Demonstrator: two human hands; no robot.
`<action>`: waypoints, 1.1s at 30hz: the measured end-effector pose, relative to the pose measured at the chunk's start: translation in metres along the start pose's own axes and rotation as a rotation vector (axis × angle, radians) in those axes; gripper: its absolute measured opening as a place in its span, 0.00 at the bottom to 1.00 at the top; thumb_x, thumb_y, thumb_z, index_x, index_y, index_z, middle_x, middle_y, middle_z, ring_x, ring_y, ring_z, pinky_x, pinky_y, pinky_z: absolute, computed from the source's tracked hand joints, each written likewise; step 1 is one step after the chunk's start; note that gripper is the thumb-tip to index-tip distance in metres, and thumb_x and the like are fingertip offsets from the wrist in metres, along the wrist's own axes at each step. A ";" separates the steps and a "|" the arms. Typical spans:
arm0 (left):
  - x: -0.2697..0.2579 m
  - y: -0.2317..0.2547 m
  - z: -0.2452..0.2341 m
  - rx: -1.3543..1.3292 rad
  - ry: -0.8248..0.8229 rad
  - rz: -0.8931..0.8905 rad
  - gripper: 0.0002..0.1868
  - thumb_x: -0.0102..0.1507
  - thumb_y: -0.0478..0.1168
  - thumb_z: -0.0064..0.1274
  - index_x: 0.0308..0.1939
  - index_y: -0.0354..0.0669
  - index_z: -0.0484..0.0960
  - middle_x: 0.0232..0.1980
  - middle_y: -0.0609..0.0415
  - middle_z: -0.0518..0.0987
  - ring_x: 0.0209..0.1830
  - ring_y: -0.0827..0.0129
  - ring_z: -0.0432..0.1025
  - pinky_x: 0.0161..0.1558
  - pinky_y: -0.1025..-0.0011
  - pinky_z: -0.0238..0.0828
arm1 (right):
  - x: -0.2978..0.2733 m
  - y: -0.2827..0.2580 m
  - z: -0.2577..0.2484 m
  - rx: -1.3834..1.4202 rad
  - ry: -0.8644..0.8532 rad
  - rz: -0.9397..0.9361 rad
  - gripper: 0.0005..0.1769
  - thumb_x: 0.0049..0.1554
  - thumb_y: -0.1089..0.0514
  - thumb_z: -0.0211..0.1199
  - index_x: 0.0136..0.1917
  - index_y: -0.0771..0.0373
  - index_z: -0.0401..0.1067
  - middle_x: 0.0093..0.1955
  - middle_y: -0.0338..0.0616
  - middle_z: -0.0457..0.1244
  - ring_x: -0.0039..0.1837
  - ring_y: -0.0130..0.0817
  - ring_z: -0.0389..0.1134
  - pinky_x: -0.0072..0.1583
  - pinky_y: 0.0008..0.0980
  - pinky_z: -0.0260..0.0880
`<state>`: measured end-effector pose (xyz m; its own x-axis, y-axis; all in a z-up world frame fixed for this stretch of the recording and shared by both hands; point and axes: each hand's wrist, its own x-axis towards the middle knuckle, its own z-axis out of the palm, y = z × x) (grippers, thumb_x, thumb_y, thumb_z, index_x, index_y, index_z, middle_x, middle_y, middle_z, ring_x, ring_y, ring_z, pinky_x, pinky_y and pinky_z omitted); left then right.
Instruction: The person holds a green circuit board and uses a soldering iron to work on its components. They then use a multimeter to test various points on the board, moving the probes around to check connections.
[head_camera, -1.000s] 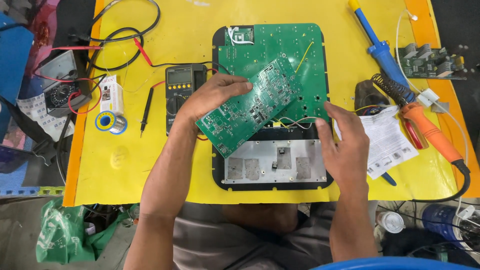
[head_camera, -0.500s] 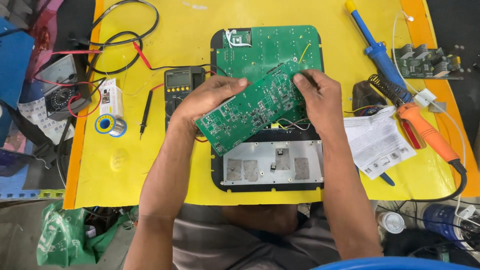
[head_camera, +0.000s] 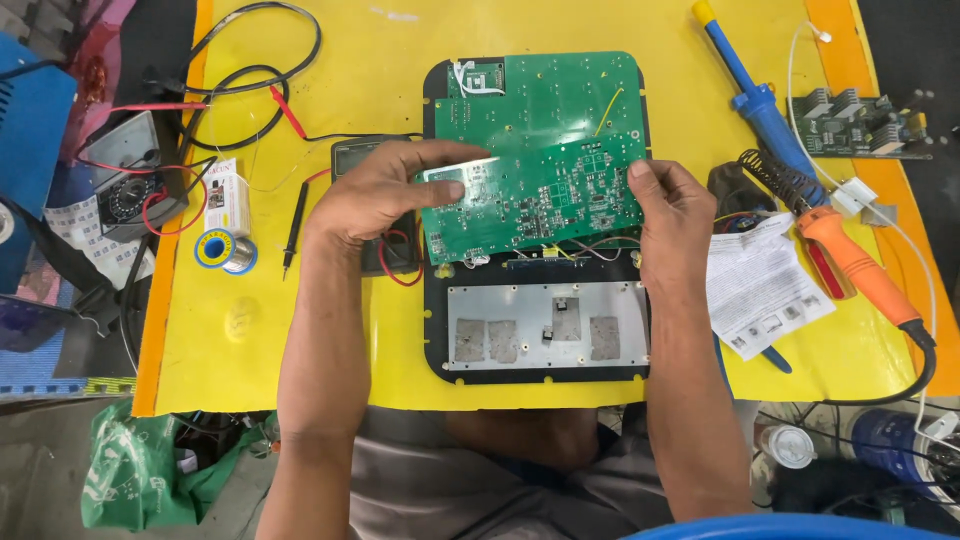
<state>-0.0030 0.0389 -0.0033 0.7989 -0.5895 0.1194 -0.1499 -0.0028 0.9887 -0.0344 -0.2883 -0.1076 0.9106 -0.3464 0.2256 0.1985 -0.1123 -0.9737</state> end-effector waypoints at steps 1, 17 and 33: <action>0.001 0.001 0.001 -0.001 0.000 0.000 0.23 0.63 0.39 0.59 0.62 0.36 0.79 0.59 0.31 0.78 0.63 0.36 0.68 0.64 0.37 0.58 | -0.006 -0.013 -0.001 -0.001 -0.001 0.001 0.09 0.68 0.51 0.69 0.49 0.57 0.79 0.36 0.32 0.60 0.44 0.18 0.59 0.46 0.21 0.60; 0.011 0.009 0.007 0.418 0.084 -0.165 0.16 0.66 0.43 0.50 0.56 0.51 0.85 0.59 0.55 0.84 0.61 0.67 0.75 0.62 0.68 0.66 | -0.138 -0.013 -0.103 -1.196 -0.022 -0.215 0.28 0.65 0.45 0.60 0.71 0.64 0.72 0.72 0.60 0.65 0.73 0.60 0.62 0.66 0.58 0.60; -0.017 0.010 0.054 1.002 0.462 0.362 0.15 0.72 0.42 0.50 0.59 0.42 0.79 0.61 0.48 0.78 0.63 0.54 0.71 0.61 0.51 0.63 | -0.115 0.027 -0.139 -1.139 -0.076 -0.384 0.25 0.63 0.55 0.65 0.72 0.63 0.74 0.67 0.64 0.65 0.64 0.70 0.62 0.60 0.67 0.60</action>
<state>-0.0499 0.0052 -0.0004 0.7206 -0.3358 0.6066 -0.6417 -0.6545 0.3999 -0.1841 -0.3813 -0.1553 0.8891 -0.0587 0.4539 0.0621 -0.9671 -0.2467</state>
